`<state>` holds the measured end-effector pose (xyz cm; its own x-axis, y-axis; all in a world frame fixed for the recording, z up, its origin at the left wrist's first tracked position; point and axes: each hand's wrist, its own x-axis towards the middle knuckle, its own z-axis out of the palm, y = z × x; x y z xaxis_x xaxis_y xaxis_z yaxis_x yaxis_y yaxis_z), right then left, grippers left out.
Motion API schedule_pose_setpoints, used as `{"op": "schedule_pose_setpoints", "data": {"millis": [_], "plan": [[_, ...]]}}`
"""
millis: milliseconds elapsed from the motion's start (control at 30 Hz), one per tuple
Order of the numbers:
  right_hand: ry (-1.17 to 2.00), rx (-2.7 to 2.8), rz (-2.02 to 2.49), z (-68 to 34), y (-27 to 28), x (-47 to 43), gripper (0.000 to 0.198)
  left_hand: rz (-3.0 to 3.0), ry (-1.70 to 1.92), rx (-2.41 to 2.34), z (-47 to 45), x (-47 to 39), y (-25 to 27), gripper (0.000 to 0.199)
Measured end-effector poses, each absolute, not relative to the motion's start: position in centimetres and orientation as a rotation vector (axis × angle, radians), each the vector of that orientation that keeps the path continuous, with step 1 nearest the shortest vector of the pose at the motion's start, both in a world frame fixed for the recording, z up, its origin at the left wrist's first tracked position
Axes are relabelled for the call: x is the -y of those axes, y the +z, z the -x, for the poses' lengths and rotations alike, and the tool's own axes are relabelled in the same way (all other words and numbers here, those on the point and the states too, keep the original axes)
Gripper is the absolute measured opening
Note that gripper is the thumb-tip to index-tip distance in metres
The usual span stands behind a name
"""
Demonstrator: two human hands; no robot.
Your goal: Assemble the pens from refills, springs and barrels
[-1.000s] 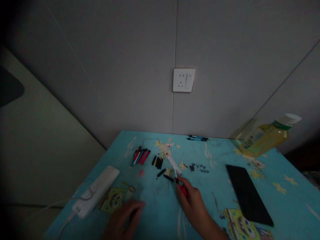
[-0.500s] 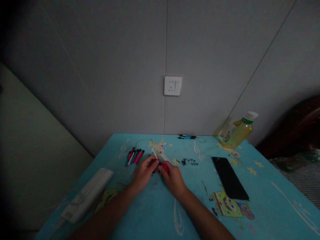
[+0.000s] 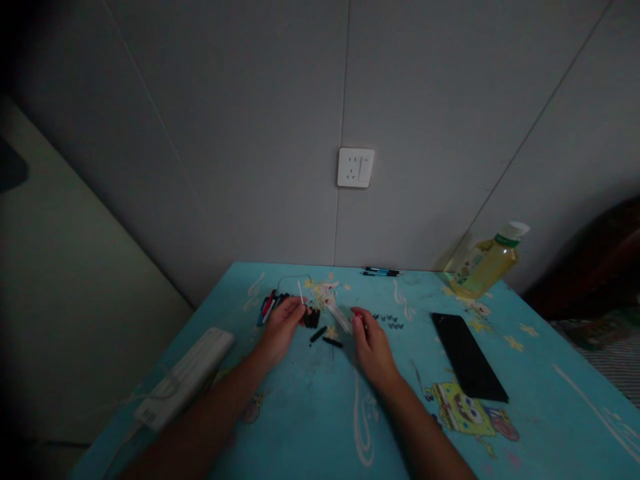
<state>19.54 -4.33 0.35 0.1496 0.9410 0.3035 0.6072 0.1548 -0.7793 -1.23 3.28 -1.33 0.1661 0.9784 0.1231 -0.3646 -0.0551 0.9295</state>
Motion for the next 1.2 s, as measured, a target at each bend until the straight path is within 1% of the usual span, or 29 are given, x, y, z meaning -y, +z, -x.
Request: {"op": "schedule_pose_setpoints", "data": {"millis": [133,267,467,567,667,733,833,933,1033,1100,1200], "plan": [[0.383,1.674,1.552,-19.9,-0.1,3.9,0.039,-1.082,1.279,-0.737,1.0,-3.1,-1.2,0.043],[0.385,1.833,1.551,-19.7,-0.5,3.8,0.033,-1.106,1.261,-0.720,1.1,-3.2,-1.3,0.032],[0.501,1.779,1.381,-19.2,-0.2,4.2,0.026,-1.180,1.235,-0.656,1.3,-3.3,-1.4,0.020],[0.689,1.587,1.286,-19.1,0.2,4.5,0.023,-1.218,1.242,-0.665,1.4,-3.3,-1.2,0.017],[1.051,1.263,1.102,-18.9,0.9,4.6,0.026,-1.298,1.226,-0.693,1.5,-3.2,-1.0,0.016],[1.237,1.076,0.984,-19.0,1.4,4.6,0.028,-1.381,1.203,-0.705,1.6,-3.0,-0.9,0.016],[1.325,0.964,0.938,-19.2,1.9,4.6,0.032,-1.612,1.192,-0.788,1.8,-2.8,-0.9,0.015],[1.197,1.091,1.053,-19.5,1.8,4.6,0.034,-1.971,1.202,-0.907,2.3,-2.7,-0.8,0.015],[0.917,1.377,1.226,-20.0,1.5,4.5,0.026,-2.286,1.104,-0.904,2.7,-2.7,-1.0,0.020],[0.767,1.495,1.296,-20.2,1.4,4.5,0.022,-2.425,1.014,-0.908,2.7,-2.7,-1.1,0.023],[0.645,1.580,1.333,-20.4,1.4,4.4,0.020,-2.541,0.929,-0.939,2.6,-2.7,-1.2,0.023]]}}
